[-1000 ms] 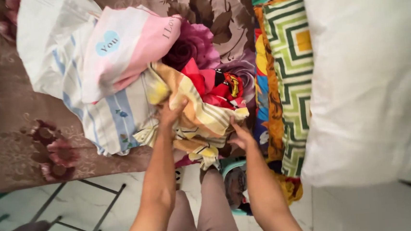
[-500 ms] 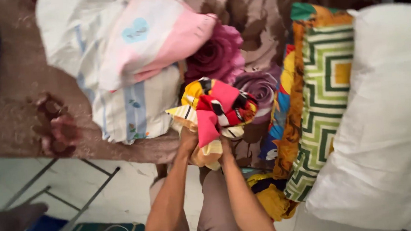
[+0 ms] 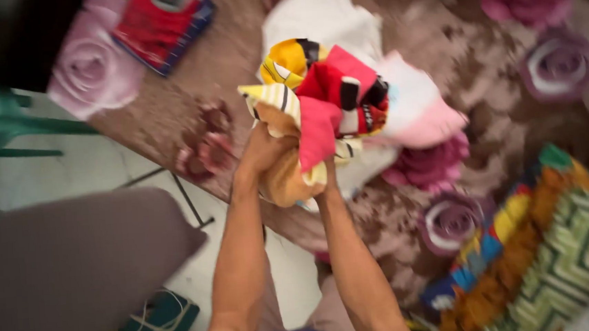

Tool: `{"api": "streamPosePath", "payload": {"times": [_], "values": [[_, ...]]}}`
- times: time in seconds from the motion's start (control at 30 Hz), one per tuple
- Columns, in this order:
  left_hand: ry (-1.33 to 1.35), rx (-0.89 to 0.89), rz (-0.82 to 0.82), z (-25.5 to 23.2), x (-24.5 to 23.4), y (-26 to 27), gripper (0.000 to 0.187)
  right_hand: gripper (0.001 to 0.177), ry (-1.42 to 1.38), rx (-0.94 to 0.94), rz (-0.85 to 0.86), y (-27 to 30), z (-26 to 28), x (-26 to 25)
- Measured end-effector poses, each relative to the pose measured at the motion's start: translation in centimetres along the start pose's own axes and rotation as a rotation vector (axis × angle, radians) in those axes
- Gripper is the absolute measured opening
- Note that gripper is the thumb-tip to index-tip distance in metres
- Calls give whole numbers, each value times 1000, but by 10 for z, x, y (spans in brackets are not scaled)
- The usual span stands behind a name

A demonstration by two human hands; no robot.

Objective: The person gathers a pile of laundry from the floor, sets aside a red garment, and then places a white pillow on a small table. They insert the pillow into a striped pillowcase, adjust the fabric, and smooth the corners to complete the task.

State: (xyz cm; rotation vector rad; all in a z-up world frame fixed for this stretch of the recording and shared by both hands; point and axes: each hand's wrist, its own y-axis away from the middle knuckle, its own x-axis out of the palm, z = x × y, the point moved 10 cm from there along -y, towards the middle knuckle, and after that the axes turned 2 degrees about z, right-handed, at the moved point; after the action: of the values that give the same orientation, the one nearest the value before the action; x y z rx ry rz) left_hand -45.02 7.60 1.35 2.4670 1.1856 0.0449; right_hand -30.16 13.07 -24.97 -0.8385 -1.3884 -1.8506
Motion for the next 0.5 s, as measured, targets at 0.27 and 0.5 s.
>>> {"api": "streamPosePath", "payload": {"times": [0.27,0.5], "values": [[-617,-322,-112,138,-169,-136,58,52,373,226,-197,-152,-107,68],[-470,-626,-468,317,-342,-208,71,57,1885,-985,-555,-156,-38,238]]}}
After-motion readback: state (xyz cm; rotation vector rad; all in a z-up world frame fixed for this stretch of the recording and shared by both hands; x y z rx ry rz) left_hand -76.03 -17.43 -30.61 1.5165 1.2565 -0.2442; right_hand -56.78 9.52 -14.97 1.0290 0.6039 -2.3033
